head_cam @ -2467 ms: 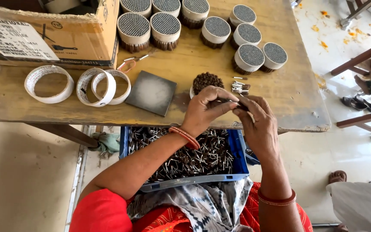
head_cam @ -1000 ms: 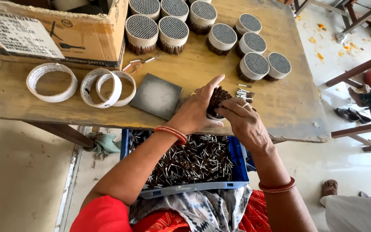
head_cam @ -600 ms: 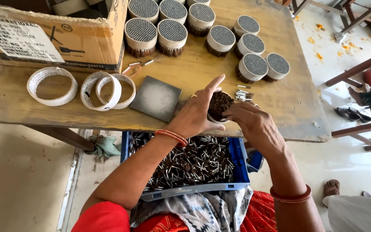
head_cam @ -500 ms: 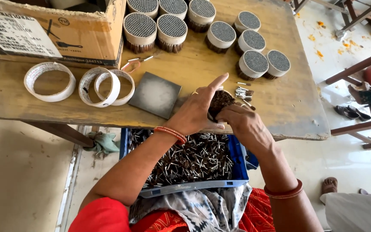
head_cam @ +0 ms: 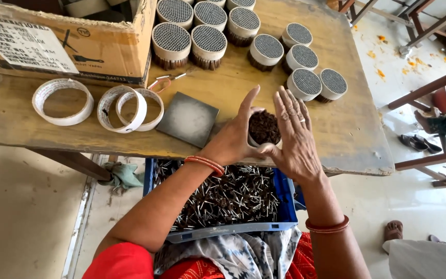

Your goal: The person sits on the floor and takes brown-tipped sticks from a blue crate, inserting them by hand into a perforated round holder to build a bundle. They press and level the bundle against a flat block, then place the finished bundle into a white cup on the table and repeat with more sticks.

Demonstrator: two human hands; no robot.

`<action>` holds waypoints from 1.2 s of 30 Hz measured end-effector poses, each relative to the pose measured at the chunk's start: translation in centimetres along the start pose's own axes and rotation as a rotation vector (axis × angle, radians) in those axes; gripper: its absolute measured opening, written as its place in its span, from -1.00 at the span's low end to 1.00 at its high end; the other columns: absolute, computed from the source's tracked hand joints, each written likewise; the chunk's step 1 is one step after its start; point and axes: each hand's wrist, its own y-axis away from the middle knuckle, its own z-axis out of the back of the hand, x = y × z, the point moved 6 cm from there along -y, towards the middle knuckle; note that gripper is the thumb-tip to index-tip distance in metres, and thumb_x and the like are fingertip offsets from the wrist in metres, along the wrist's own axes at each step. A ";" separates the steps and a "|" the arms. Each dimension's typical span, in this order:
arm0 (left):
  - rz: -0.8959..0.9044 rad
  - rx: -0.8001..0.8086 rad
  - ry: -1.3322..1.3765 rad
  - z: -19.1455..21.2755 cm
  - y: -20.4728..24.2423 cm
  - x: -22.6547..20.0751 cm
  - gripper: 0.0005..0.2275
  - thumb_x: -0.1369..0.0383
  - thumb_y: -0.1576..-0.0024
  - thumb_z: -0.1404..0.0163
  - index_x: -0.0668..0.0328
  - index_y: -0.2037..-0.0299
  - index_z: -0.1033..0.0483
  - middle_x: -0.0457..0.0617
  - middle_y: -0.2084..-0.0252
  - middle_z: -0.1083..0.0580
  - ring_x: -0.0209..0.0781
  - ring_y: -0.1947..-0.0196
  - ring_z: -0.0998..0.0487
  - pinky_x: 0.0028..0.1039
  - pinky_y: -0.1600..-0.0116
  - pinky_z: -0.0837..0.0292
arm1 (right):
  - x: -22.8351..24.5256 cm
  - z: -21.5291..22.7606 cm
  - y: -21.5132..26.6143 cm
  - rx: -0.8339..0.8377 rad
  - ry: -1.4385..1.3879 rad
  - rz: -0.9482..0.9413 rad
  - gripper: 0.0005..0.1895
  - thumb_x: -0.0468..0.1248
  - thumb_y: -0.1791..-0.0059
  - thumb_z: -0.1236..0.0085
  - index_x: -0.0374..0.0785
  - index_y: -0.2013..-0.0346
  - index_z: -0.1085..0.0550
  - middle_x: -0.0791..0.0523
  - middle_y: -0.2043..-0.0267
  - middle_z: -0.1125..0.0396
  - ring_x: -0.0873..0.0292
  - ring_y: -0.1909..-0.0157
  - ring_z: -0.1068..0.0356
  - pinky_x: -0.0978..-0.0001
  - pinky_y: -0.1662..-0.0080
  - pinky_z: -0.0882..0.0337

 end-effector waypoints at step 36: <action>-0.177 -0.225 -0.082 0.4 0.3 1.0 -0.08 0.00 -0.17 -0.17 0.37 -0.52 0.16 0.45 -0.46 -0.19 0.27 -0.47 -0.25 -0.07 -0.50 -0.17 | -11.5 2.0 3.9 -0.374 -0.385 -0.561 -0.84 -0.34 0.00 -0.27 -0.26 0.13 -0.59 0.11 0.22 -0.52 0.28 0.23 -0.50 0.38 0.20 -0.50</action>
